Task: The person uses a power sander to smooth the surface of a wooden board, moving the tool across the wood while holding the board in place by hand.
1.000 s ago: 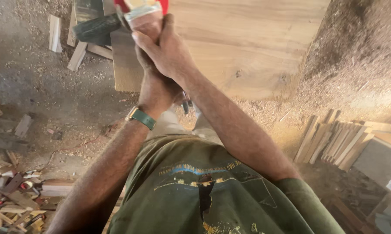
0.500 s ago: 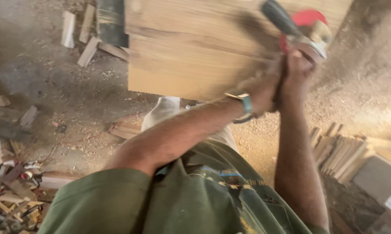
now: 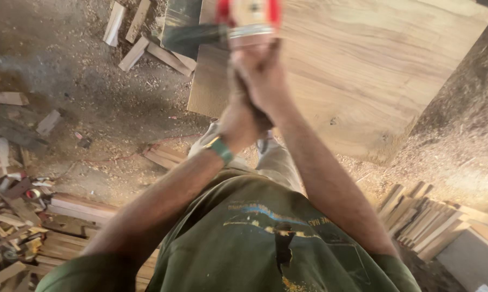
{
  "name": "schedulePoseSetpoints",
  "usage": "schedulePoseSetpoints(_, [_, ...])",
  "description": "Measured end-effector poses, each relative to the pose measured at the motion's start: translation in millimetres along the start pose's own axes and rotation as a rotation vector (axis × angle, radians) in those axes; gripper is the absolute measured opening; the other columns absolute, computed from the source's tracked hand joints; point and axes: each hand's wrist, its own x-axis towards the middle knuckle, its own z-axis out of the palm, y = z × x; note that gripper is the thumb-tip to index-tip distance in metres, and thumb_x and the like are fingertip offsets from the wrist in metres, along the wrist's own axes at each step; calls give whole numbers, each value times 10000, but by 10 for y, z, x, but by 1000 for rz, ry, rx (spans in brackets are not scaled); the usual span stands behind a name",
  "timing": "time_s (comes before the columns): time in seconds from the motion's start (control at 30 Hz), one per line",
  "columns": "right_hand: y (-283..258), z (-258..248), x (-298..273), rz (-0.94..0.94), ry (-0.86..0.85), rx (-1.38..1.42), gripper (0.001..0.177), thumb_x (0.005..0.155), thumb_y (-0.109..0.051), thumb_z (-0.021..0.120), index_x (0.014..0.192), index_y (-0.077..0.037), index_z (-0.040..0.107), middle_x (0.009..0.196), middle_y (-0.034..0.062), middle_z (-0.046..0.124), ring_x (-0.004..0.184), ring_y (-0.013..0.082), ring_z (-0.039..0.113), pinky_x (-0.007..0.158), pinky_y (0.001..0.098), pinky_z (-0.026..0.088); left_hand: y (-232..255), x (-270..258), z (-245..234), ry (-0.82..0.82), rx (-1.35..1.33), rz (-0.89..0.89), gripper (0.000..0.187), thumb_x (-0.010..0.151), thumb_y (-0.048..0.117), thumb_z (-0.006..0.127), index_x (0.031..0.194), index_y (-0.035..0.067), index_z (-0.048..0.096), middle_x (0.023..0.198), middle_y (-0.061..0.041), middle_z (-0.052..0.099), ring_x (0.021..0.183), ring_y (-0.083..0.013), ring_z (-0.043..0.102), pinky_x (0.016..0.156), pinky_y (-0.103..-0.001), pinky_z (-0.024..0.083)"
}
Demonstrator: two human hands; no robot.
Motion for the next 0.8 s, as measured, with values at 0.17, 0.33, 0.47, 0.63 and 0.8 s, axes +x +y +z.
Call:
schedulePoseSetpoints(0.17, [-325,178,-55,384,-224,94,868,927,-481,577,1490,43,174,1244,252,661,1033,321,761,819,321,666,108,-242,-110,-17,335,96,916,991,769,308,1606,96,216,1492,-219,400,1401,-308,452,1140,-487,487])
schedulePoseSetpoints(0.33, [93,-161,-265,128,25,288,862,973,-430,666,1509,28,171,1399,230,582,1206,311,694,958,339,627,-174,-77,155,-144,-236,93,1038,1003,704,493,1690,44,79,1407,-195,504,1276,-324,554,1064,-495,530])
schedulePoseSetpoints(0.47, [431,-616,-411,170,205,236,857,1014,-417,710,1548,22,204,1495,251,520,1328,314,616,1080,384,572,-220,-65,446,240,1742,20,1291,819,373,761,1541,-53,-222,1234,-315,599,1056,-425,673,968,-502,551])
schedulePoseSetpoints(0.63, [398,-598,-352,240,195,273,858,967,-445,684,1511,2,193,1460,279,523,1282,350,656,1045,454,630,-113,-102,484,226,1682,11,1290,756,301,765,1564,-29,-184,1133,-265,675,970,-394,730,897,-470,602])
schedulePoseSetpoints(0.8, [100,118,-335,224,-93,64,895,962,-520,654,1555,-58,167,1443,282,550,1234,361,665,987,436,609,-17,-318,161,103,265,305,1067,928,462,657,1661,42,4,1357,-248,471,1146,-301,627,885,-425,611])
